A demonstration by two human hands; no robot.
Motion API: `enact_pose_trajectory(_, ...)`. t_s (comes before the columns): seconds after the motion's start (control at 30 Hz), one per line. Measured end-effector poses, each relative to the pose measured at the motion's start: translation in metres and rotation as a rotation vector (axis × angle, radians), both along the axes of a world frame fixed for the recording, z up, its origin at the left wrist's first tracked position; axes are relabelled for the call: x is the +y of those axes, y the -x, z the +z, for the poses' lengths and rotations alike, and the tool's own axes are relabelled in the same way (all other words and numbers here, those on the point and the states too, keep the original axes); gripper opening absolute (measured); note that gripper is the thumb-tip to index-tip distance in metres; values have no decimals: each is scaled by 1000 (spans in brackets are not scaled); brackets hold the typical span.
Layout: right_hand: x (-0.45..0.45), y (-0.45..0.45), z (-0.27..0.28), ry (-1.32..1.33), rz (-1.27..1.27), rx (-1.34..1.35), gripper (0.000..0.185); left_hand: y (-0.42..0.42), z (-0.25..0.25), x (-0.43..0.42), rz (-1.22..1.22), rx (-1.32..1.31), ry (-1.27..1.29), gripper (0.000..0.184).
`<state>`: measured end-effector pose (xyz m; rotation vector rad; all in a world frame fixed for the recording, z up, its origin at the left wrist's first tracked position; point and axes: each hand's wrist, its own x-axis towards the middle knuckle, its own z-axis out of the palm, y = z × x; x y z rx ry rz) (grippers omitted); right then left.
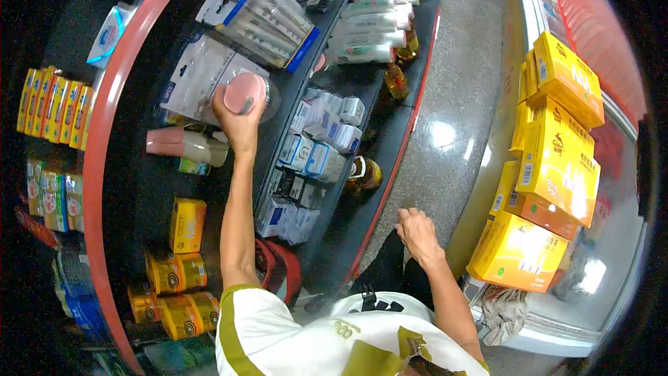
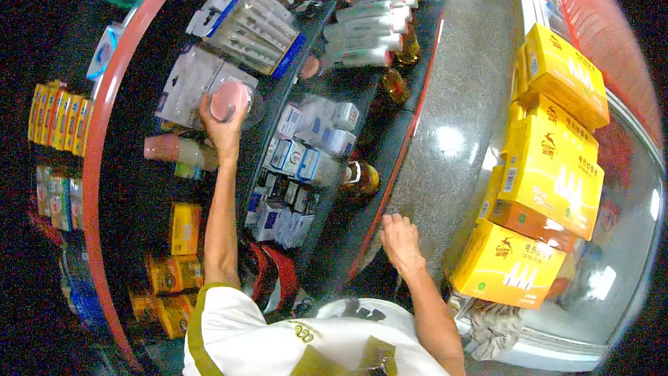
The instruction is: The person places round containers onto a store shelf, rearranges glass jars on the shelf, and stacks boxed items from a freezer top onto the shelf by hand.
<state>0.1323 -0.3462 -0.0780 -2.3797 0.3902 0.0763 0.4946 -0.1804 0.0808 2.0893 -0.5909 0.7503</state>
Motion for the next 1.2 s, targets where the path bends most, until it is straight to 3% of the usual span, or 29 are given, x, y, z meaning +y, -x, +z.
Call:
enact_pose_trajectory(0.07,-2,2,2,1,-20,-7,25,30,1,-15,-92,-33,70,89)
enact_pose_trajectory(0.23,-4,2,7,-14,-28,20,28,95,5,-65,-277,-240,-167,87)
enact_pose_trajectory(0.33,-12,1,11,-64,-73,48,31,107,-27,-109,-560,-85,-125,91)
enact_pose_trajectory(0.4,-18,1,9,-85,-139,41,33,99,-67,-137,-609,35,-124,90)
enact_pose_trajectory(0.6,-34,9,38,-89,-321,37,37,8,-208,-191,-533,266,-77,81)
enact_pose_trajectory(0.67,-28,20,48,-136,-366,67,37,-40,-248,-194,-503,117,-151,81)
enact_pose_trajectory(0.8,-17,52,71,-239,-412,179,35,-93,-277,-200,-301,509,66,84)
enact_pose_trajectory(0.83,-14,56,73,-255,-419,217,33,-128,-315,-192,-241,325,-77,87)
enact_pose_trajectory(0.93,-9,61,75,-296,-489,314,31,-159,-345,-193,-90,227,-83,89)
enact_pose_trajectory(1.07,-9,50,65,-254,-558,305,30,-177,-377,-191,-89,276,-9,87)
enact_pose_trajectory(1.2,-11,26,65,-302,-583,322,29,-175,-381,-186,-104,240,-112,86)
